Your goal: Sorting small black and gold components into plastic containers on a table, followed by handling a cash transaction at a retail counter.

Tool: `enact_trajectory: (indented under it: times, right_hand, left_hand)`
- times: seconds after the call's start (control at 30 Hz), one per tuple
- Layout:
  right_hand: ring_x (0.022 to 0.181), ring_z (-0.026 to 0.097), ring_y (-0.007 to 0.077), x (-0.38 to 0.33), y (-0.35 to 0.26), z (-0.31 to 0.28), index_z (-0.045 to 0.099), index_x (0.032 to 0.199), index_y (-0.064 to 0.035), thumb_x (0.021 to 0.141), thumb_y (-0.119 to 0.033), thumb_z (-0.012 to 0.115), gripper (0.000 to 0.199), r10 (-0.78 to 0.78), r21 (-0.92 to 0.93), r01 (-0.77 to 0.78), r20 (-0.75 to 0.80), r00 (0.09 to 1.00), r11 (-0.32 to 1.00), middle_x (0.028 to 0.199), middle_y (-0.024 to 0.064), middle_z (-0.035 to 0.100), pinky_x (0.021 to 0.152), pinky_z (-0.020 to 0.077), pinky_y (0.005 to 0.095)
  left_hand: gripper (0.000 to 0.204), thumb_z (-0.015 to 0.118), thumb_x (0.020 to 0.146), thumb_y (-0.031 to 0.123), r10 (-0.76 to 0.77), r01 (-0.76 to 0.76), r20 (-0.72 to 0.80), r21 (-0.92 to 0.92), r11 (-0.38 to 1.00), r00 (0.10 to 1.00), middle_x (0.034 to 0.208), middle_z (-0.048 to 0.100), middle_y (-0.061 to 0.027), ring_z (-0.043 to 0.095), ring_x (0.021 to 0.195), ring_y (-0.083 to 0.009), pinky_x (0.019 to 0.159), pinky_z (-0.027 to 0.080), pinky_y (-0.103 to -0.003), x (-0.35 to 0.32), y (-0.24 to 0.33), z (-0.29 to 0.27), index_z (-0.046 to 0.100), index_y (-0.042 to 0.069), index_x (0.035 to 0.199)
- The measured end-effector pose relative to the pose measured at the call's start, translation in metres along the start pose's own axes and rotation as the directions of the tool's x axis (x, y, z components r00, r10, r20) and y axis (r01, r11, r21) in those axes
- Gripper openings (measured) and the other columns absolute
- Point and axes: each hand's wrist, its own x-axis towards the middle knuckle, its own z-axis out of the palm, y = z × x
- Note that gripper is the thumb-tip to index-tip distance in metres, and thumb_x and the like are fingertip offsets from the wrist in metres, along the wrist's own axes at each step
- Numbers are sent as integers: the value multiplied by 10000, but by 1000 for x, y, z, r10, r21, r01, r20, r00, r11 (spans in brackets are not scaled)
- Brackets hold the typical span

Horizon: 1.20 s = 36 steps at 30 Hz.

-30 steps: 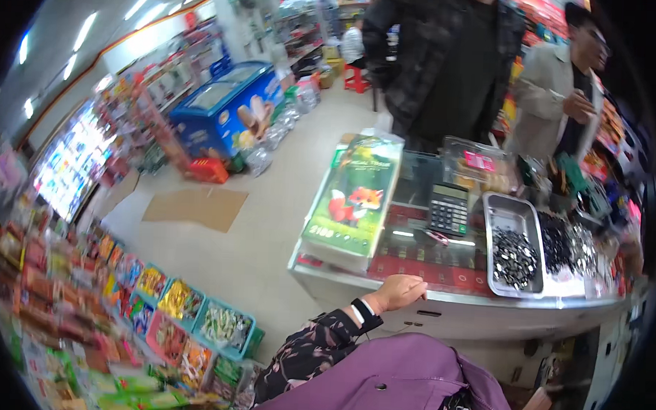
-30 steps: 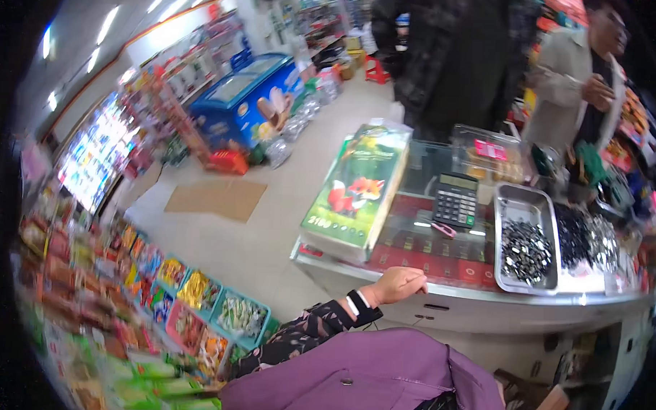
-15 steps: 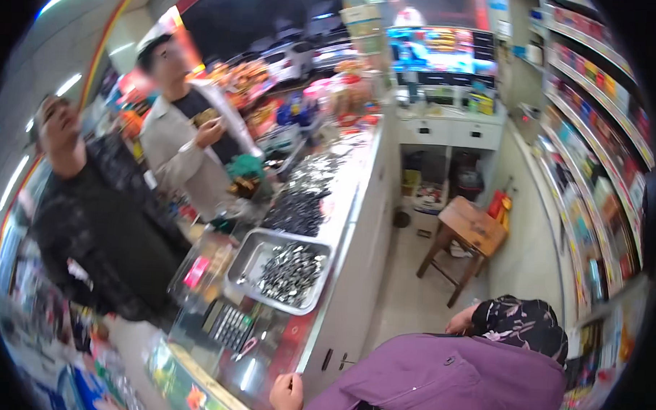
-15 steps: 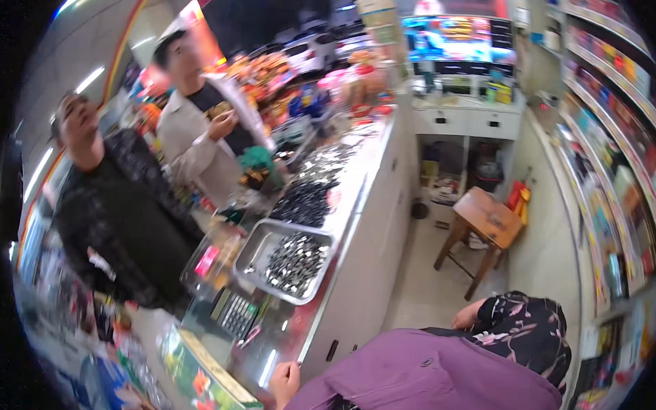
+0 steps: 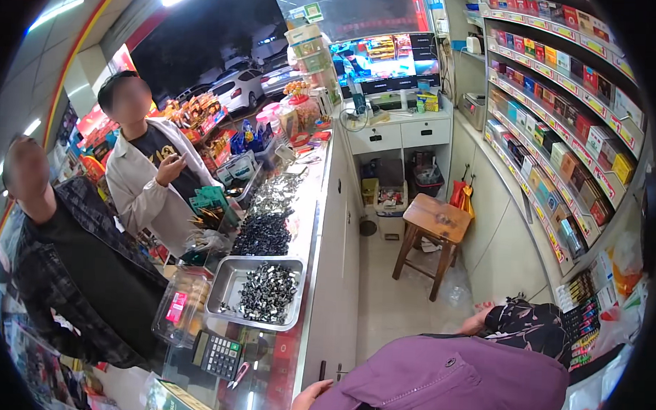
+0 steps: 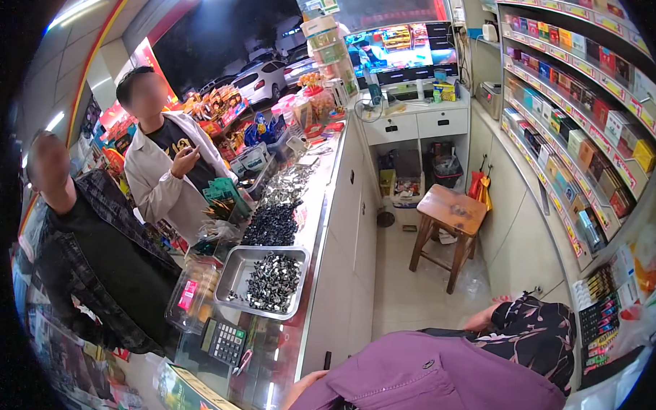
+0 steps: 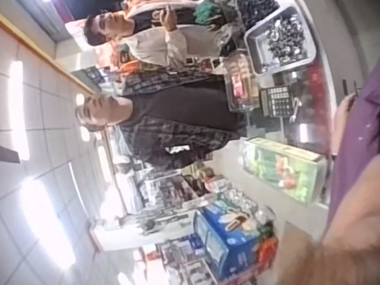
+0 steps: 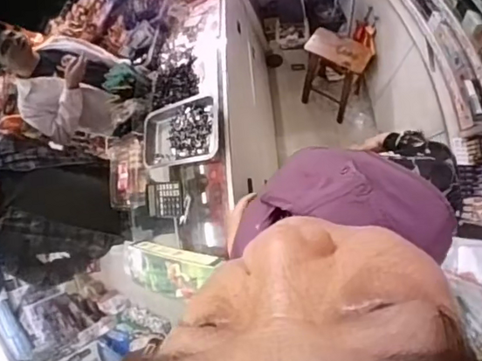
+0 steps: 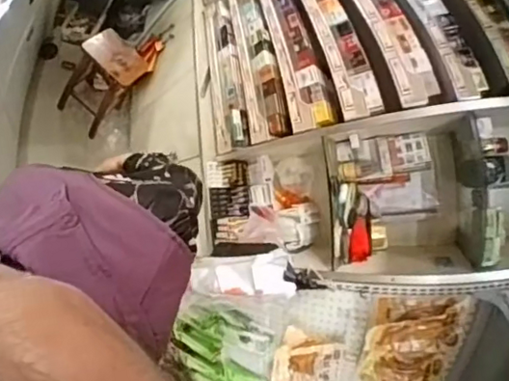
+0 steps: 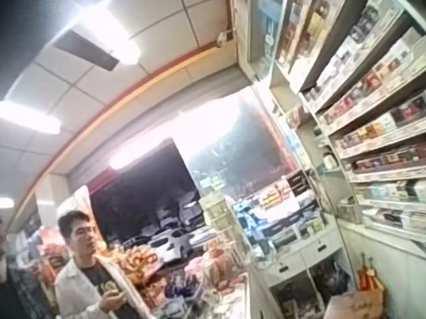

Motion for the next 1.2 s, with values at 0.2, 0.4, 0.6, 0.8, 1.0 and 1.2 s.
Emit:
enact_trajectory:
  times: [0.2, 0.4, 0.6, 0.8, 1.0, 1.2]
  right_hand:
    - [863, 583, 155, -4, 0, -8, 619, 1075, -61, 902, -322, 487, 339, 50, -27, -51, -11, 999, 998, 981, 36, 637, 764, 478, 337]
    - [854, 590, 156, -87, -102, 13, 603, 1116, -60, 898, -284, 499, 329, 121, -66, -121, -5, 993, 990, 988, 24, 639, 769, 479, 324]
    - [894, 589, 155, -6, -53, -27, 567, 1159, -42, 899, -220, 503, 322, -15, -53, 21, 111, 994, 998, 1012, 26, 636, 781, 477, 320]
    - [868, 604, 191, -4, -54, -33, 571, 1149, -23, 882, -155, 483, 310, -10, -88, 18, 86, 996, 996, 1005, 56, 640, 782, 494, 348]
    - [833, 601, 156, -2, -52, -39, 577, 1137, -28, 894, -201, 492, 310, -97, -96, 101, 47, 994, 990, 970, 35, 638, 764, 496, 322]
    - [801, 599, 121, -37, -83, -31, 588, 1092, -14, 879, -250, 547, 321, -170, 60, 189, -237, 957, 980, 920, 41, 636, 695, 503, 261]
  left_hand:
    - [252, 545, 863, 177, -2, 7, 78, -66, 998, 997, 904, 621, -117, 589, 827, -221, 753, 464, -329, 4, -2, 1, 597, 23, 1055]
    - [277, 557, 851, 172, -23, 41, 143, -121, 992, 989, 935, 629, -122, 600, 861, -218, 772, 465, -313, 8, -7, 1, 590, 23, 1082]
    - [306, 569, 838, 167, -35, 67, 205, -153, 986, 978, 965, 637, -127, 611, 895, -215, 792, 467, -297, 12, -7, 0, 583, 23, 1109]
    - [388, 573, 836, 167, -161, 199, 306, -99, 975, 938, 1045, 626, -136, 601, 970, -223, 838, 455, -296, 16, -17, 2, 524, 21, 1192]
    - [386, 580, 842, 184, -223, 239, 293, -19, 971, 930, 1037, 630, -152, 614, 950, -238, 816, 466, -302, 20, -22, 5, 534, 23, 1190]
    - [299, 562, 869, 223, -107, 104, 92, 43, 994, 990, 943, 649, -159, 639, 845, -257, 724, 493, -326, 23, -13, -4, 598, 28, 1092]
